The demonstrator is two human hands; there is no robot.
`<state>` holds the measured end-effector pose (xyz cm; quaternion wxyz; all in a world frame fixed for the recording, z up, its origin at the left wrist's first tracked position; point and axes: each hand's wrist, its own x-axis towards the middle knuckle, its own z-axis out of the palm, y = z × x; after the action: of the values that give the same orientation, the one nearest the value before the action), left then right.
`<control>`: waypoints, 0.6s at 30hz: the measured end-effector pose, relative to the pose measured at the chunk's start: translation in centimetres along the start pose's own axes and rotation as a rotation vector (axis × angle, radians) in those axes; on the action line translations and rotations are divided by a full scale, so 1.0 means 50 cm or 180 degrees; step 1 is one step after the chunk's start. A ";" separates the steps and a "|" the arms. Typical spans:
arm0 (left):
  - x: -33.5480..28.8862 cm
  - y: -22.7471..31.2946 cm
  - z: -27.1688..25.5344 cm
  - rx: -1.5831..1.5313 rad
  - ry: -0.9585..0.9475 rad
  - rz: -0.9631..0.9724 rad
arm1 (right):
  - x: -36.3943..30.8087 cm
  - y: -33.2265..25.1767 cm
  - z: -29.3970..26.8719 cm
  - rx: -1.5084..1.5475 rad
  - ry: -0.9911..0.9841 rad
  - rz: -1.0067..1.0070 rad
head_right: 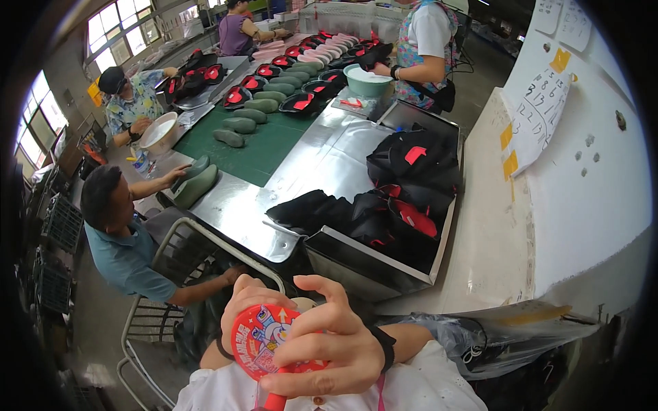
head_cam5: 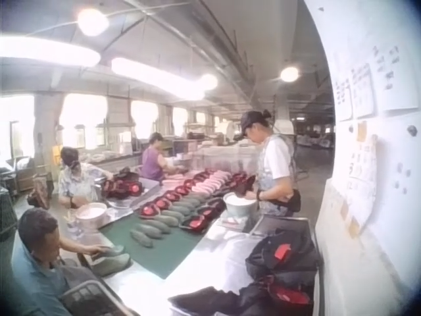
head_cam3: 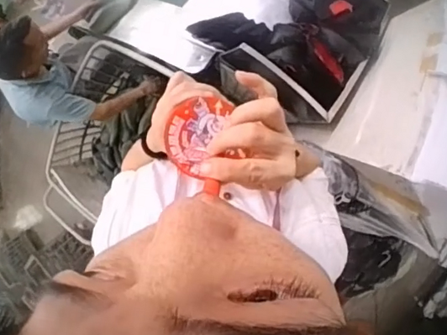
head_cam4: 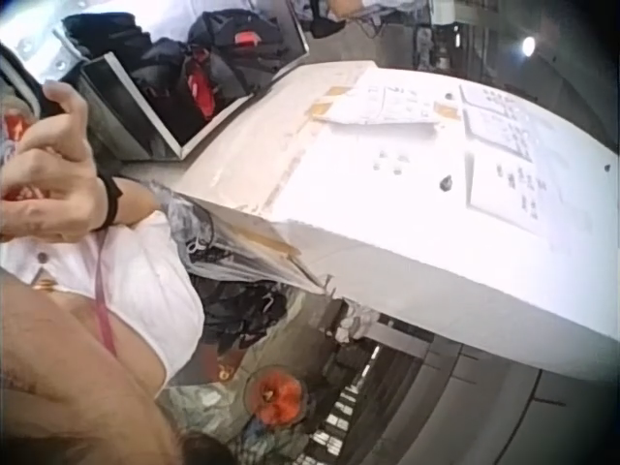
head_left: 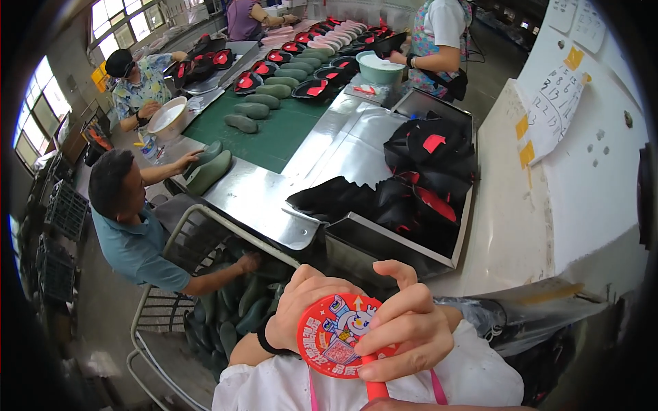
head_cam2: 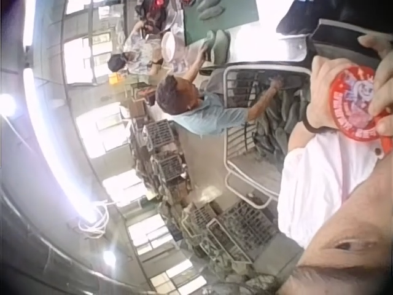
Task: The recorder moves large sacks of materials and then prepares to consume a snack at a factory workstation.
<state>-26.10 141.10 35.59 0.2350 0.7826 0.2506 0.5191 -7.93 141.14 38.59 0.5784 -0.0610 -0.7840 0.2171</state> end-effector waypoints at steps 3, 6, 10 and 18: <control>-0.007 -0.005 -0.003 0.0063 0.0050 0.0051 | -0.002 0.007 -0.001 0.0119 -0.0036 -0.0036; -0.014 -0.008 -0.006 0.0139 0.0059 0.0070 | 0.000 0.011 -0.003 0.0181 -0.0105 -0.0036; -0.021 -0.017 -0.002 0.0154 0.0142 0.0044 | -0.004 0.022 -0.010 0.0351 -0.0254 0.0103; -0.030 0.003 -0.008 0.0228 0.0185 -0.0007 | 0.001 0.024 -0.004 0.0551 -0.0249 0.0063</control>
<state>-26.97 140.11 34.78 0.2000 0.7749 0.2766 0.5320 -7.95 142.27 38.16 0.5482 -0.0100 -0.7836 0.2920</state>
